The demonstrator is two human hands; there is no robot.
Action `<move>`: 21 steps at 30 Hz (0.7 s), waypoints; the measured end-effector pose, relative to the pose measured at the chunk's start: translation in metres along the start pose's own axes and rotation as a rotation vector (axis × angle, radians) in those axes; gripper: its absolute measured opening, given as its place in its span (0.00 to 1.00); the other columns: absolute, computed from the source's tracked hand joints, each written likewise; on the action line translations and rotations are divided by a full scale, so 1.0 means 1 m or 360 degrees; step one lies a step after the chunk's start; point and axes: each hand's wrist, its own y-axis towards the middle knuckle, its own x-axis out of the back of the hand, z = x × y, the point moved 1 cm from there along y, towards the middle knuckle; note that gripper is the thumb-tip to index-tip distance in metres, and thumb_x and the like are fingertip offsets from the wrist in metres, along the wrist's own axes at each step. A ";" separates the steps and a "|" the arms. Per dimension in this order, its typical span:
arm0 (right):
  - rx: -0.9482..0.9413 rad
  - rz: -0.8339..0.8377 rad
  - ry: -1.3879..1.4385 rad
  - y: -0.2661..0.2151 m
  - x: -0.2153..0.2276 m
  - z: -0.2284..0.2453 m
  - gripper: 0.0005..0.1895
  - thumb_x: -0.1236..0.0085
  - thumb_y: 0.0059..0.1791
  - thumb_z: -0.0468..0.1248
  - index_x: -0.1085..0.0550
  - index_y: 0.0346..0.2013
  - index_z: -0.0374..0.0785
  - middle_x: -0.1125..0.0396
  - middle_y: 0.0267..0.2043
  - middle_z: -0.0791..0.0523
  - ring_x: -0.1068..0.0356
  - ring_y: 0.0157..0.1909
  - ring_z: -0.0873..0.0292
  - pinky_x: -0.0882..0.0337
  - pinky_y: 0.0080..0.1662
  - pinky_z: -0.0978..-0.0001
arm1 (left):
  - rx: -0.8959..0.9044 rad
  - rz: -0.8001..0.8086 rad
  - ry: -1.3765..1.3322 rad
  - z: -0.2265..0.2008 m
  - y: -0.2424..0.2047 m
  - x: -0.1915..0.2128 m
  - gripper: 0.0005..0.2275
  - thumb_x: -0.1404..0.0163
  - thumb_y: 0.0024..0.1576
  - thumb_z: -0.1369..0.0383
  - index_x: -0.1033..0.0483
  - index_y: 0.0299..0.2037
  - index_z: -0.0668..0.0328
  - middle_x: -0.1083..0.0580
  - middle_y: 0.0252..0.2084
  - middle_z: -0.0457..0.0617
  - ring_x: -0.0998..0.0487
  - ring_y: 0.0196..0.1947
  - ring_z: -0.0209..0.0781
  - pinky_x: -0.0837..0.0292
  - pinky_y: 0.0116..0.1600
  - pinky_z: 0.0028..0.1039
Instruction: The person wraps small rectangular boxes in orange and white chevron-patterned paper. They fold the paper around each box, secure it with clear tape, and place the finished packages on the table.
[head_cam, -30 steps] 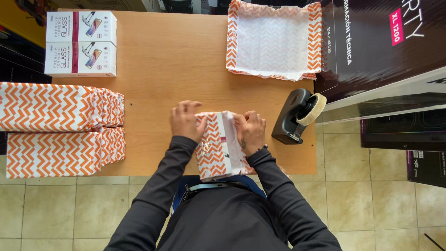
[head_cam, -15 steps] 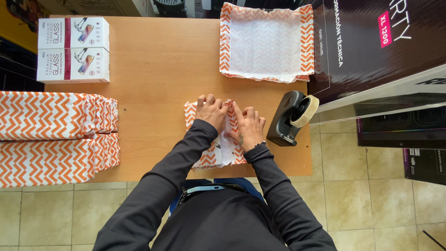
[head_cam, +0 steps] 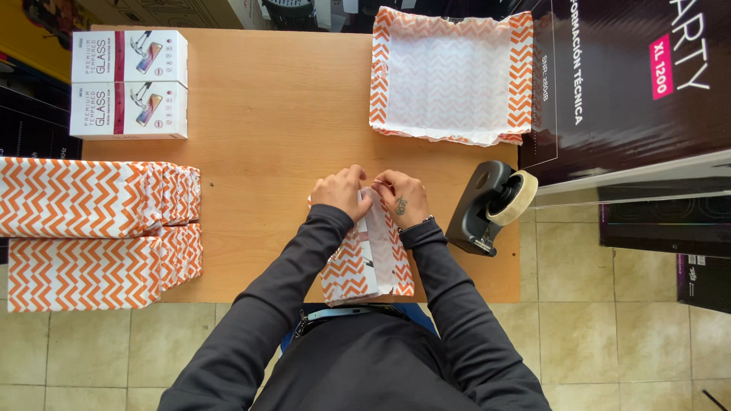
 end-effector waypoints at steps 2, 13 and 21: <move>-0.0040 0.0013 0.0055 0.000 0.001 -0.001 0.06 0.33 0.60 0.54 0.15 0.43 0.63 0.18 0.38 0.65 0.14 0.46 0.54 0.16 0.52 0.53 | 0.0069 0.0160 -0.0053 0.001 0.007 0.016 0.14 0.42 0.57 0.46 0.20 0.48 0.34 0.18 0.43 0.41 0.10 0.47 0.56 0.20 0.55 0.48; -0.0107 0.0079 0.0229 0.003 0.008 0.000 0.07 0.37 0.63 0.49 0.14 0.47 0.58 0.17 0.40 0.55 0.16 0.49 0.41 0.17 0.53 0.45 | 0.0364 0.0630 -0.0204 0.004 0.025 0.038 0.16 0.44 0.57 0.39 0.08 0.47 0.22 0.12 0.49 0.39 0.11 0.59 0.54 0.16 0.63 0.47; 0.0106 0.0117 0.0140 -0.003 0.020 0.015 0.04 0.33 0.61 0.48 0.15 0.51 0.61 0.18 0.45 0.59 0.16 0.51 0.46 0.16 0.54 0.45 | 0.0277 0.0656 -0.0184 -0.002 0.025 0.057 0.15 0.44 0.60 0.41 0.11 0.50 0.24 0.14 0.53 0.39 0.13 0.64 0.52 0.19 0.68 0.48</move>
